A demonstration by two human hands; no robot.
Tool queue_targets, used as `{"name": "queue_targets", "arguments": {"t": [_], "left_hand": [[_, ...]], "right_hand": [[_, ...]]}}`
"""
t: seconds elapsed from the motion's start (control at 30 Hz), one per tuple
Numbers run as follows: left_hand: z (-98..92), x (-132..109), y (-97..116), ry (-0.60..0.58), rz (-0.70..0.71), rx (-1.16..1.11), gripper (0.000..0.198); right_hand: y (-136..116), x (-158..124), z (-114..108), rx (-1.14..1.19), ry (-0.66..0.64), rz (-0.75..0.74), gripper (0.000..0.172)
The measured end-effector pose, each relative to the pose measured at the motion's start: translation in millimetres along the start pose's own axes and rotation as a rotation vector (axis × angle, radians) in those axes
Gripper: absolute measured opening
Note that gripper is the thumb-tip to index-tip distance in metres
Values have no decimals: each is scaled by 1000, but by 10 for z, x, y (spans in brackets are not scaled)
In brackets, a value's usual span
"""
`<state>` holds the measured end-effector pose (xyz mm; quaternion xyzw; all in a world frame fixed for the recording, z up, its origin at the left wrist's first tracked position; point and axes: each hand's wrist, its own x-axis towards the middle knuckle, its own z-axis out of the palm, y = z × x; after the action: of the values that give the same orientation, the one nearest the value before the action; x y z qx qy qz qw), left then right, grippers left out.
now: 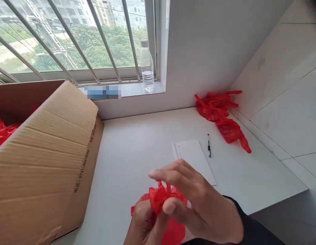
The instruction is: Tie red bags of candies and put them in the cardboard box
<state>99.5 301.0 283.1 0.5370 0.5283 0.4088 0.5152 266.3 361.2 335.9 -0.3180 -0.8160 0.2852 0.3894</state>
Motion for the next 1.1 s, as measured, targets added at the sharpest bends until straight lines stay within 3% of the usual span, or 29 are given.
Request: {"name": "queue_targets", "arguments": {"t": [0.13, 0.23, 0.3, 0.37, 0.47, 0.6, 0.7, 0.77, 0.87, 1.0, 1.1], "left_hand": [[-21, 78, 115, -124, -108, -34, 52], [-59, 89, 102, -197, -238, -121, 47], [-74, 91, 110, -202, -297, -118, 38], [-77, 102, 148, -215, -261, -65, 31], [-67, 122, 201, -264, -210, -84, 37], [-60, 147, 157, -178, -347, -290, 47], [-79, 181, 99, -68, -414, -459, 40], [-112, 201, 77, -36, -444, -554, 31], [-189, 203, 70, -79, -399, -545, 22], [-299, 165, 86, -211, -274, -393, 23], [-338, 141, 69, -244, -160, -220, 11]], "right_hand": [[255, -39, -48, 76, -145, 138, 42], [340, -71, 5, 166, -130, 208, 18], [341, -72, 30, 210, -102, 226, 11], [333, -53, 40, 250, -119, 244, 9], [347, -17, 39, 278, -174, 290, 10], [351, -18, 27, 276, -114, 426, 5], [283, -81, 20, 309, -46, 465, 6], [236, -137, 28, 333, -78, 436, 3], [241, -198, 66, 367, -162, 408, 3], [400, -190, 144, 351, -139, 360, 22], [516, -149, 209, 417, -273, 393, 34]]}}
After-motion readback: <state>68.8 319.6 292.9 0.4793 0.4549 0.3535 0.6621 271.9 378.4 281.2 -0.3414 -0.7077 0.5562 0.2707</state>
